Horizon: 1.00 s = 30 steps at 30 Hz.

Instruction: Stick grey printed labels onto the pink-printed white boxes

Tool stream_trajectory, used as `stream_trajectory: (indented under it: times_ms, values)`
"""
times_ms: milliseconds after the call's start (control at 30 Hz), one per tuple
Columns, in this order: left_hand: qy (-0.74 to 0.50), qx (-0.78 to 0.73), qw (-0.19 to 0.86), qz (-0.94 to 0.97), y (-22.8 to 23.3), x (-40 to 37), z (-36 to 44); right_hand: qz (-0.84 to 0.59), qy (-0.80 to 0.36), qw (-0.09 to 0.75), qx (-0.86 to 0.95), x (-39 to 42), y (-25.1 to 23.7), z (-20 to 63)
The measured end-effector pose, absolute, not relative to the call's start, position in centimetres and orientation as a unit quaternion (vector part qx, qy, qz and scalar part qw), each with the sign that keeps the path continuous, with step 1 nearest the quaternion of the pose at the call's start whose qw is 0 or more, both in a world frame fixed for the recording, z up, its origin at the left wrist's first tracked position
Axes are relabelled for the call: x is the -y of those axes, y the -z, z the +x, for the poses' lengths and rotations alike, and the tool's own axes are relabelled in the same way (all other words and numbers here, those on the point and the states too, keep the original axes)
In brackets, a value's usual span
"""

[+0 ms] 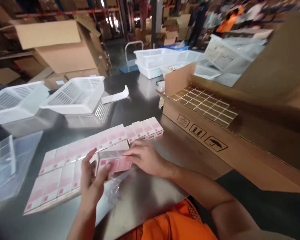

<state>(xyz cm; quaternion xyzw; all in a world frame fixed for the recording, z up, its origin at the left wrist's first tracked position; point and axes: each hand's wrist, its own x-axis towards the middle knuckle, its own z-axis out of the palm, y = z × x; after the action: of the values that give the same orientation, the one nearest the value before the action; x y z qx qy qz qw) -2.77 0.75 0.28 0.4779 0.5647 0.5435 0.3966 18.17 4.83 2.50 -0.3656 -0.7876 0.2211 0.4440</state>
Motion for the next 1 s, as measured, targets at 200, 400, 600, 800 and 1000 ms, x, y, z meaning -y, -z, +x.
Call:
stream_trajectory:
  times_ms: [200,400,600,800,1000]
  values:
    - [-0.554,-0.534,0.454,0.45,0.5,-1.4,-1.9,-0.338,-0.277,0.497,0.75,-3.9,-2.3,19.2]
    - [-0.556,-0.534,0.511,0.381,-0.1,-1.8,-2.0,-0.305,-0.166,0.475,0.808,-3.4,-2.6,19.7]
    - [-0.583,-0.551,0.539,0.256,-0.8,-3.0,-3.5,-0.152,-0.262,0.403,0.864,-3.3,-3.0,20.7]
    - [-0.564,-0.597,0.501,0.272,-1.0,-3.0,-4.1,-0.155,-0.287,0.258,0.909,-3.8,-2.8,21.8]
    - [-0.629,-0.608,0.418,0.244,0.0,-2.5,-3.2,-0.396,-0.211,0.313,0.837,-2.5,-0.1,19.5]
